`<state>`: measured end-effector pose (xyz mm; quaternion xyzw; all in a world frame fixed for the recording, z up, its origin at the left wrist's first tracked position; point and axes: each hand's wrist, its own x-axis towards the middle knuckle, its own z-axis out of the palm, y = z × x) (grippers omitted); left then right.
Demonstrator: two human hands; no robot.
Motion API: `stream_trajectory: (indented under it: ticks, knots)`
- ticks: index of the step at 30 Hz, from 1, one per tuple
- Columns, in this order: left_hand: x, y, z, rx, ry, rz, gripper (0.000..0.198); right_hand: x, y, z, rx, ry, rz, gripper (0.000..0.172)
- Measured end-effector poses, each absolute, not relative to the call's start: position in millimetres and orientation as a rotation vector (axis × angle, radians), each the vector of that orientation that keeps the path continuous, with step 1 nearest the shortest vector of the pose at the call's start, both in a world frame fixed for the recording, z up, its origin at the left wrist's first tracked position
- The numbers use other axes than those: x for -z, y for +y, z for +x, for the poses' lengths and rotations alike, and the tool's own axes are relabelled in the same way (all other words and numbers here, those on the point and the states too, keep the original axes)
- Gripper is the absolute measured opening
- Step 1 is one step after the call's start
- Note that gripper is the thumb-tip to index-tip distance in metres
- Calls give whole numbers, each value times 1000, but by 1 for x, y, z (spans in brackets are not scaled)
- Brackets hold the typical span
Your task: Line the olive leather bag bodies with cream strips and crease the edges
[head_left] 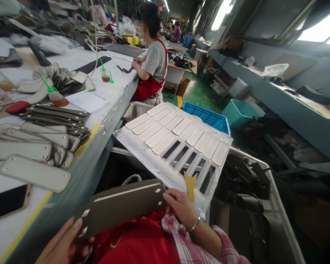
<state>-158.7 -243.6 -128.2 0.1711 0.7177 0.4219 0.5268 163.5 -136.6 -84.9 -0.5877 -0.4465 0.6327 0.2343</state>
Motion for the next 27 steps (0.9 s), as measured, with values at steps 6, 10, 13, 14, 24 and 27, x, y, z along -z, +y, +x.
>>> stream_trajectory:
  ticks: [6, 10, 13, 14, 24, 27]
  knots:
    - [86, -223, -149, -701, 1695, 692, 36, 87, -119, 169, -1512, -1579, -1769, 31]
    - [79, -207, -151, -565, 1832, 883, 41, 91, -109, 167, -1474, -1713, -1805, 35]
    - [82, -204, -157, -540, 1904, 941, 40, 92, -105, 165, -1526, -1734, -1810, 39]
    - [83, -203, -158, -548, 1912, 952, 39, 92, -104, 165, -1542, -1733, -1820, 40]
    - [90, -200, -163, -663, 1901, 947, 36, 97, -99, 162, -1549, -1774, -1885, 43]
    - [90, -200, -164, -670, 1895, 956, 36, 100, -98, 162, -1527, -1809, -1887, 42]
